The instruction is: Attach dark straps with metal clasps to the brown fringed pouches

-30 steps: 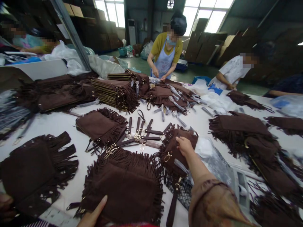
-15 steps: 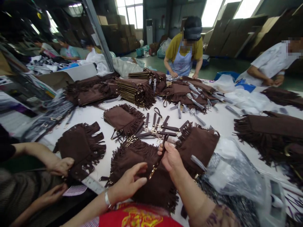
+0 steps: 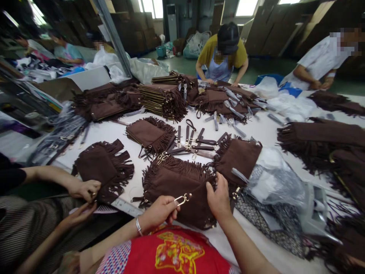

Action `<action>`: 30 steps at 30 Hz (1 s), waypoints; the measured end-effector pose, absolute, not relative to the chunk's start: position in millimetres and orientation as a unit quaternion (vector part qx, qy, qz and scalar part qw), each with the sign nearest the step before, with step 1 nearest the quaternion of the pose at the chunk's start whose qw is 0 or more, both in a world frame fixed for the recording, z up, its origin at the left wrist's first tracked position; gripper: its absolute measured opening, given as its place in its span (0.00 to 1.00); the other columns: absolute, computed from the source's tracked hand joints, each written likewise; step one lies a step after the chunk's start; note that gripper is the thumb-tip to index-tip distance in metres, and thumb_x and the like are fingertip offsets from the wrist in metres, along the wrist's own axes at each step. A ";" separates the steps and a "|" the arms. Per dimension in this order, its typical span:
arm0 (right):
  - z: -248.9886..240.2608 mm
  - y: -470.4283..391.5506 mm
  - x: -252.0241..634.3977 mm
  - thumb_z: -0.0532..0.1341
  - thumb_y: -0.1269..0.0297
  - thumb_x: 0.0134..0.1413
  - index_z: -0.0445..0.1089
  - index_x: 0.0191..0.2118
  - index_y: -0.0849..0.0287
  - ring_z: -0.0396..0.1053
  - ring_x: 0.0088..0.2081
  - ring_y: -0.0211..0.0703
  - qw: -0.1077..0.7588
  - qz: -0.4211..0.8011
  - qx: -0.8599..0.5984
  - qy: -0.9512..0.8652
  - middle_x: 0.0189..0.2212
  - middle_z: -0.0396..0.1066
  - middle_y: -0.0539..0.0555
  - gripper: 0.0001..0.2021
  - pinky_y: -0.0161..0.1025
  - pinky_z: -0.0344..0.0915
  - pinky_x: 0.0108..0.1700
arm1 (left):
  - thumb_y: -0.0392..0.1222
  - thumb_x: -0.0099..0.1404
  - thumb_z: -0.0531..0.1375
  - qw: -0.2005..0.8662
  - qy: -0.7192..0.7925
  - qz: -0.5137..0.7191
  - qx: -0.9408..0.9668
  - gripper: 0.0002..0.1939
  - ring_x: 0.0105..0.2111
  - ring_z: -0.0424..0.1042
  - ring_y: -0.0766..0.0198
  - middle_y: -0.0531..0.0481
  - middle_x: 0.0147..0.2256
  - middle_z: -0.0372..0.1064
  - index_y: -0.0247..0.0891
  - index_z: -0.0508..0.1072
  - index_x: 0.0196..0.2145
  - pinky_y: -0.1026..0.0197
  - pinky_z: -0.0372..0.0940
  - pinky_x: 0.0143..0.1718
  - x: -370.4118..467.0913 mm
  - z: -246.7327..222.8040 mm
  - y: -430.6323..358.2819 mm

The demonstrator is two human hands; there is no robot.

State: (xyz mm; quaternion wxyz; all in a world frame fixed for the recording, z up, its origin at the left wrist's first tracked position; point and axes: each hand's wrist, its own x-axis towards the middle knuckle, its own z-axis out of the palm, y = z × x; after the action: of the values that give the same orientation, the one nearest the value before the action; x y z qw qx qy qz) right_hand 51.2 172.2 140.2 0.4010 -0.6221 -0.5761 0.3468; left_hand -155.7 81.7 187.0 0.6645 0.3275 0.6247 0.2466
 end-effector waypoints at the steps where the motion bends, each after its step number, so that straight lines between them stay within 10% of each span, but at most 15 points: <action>1: 145.1 164.2 50.1 0.60 0.59 0.52 0.63 0.55 0.60 0.59 0.57 0.56 0.382 0.284 -0.579 -0.661 0.56 0.61 0.63 0.24 0.58 0.57 0.58 | 0.47 0.59 0.52 0.670 0.622 0.244 0.325 0.14 0.13 0.60 0.73 0.54 0.18 0.66 0.35 0.69 0.26 0.69 0.54 0.15 -157.0 185.3 79.2; 7: 170.8 126.6 14.6 0.53 0.64 0.62 0.67 0.50 0.58 0.68 0.44 0.46 0.178 0.316 -0.251 -0.898 0.40 0.72 0.58 0.13 0.45 0.65 0.48 | 0.51 0.60 0.51 0.673 0.596 0.237 0.369 0.16 0.13 0.60 0.71 0.55 0.17 0.64 0.36 0.68 0.25 0.68 0.54 0.16 -168.0 184.0 69.6; 24: 139.9 59.8 -32.5 0.54 0.67 0.58 0.71 0.37 0.57 0.69 0.33 0.42 0.100 0.515 -0.274 -0.806 0.30 0.72 0.53 0.09 0.36 0.64 0.37 | 0.45 0.61 0.52 0.704 0.579 0.194 0.362 0.14 0.19 0.60 0.69 0.55 0.19 0.65 0.39 0.70 0.23 0.65 0.56 0.24 -219.9 179.4 10.1; 30: 127.3 43.4 -26.5 0.53 0.65 0.58 0.74 0.42 0.59 0.73 0.37 0.47 0.098 0.544 -0.338 -0.762 0.36 0.76 0.57 0.14 0.40 0.67 0.41 | 0.43 0.63 0.52 0.364 0.746 0.323 0.454 0.10 0.34 0.69 0.62 0.49 0.32 0.70 0.37 0.71 0.34 0.61 0.64 0.38 -265.5 148.8 -7.0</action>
State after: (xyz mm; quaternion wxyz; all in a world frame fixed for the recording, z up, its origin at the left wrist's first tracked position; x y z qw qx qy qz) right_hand -26.5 43.4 127.3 0.0975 -0.3377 -0.7619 0.5440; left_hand -265.5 -7.0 148.8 0.3642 0.4536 0.7463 0.3234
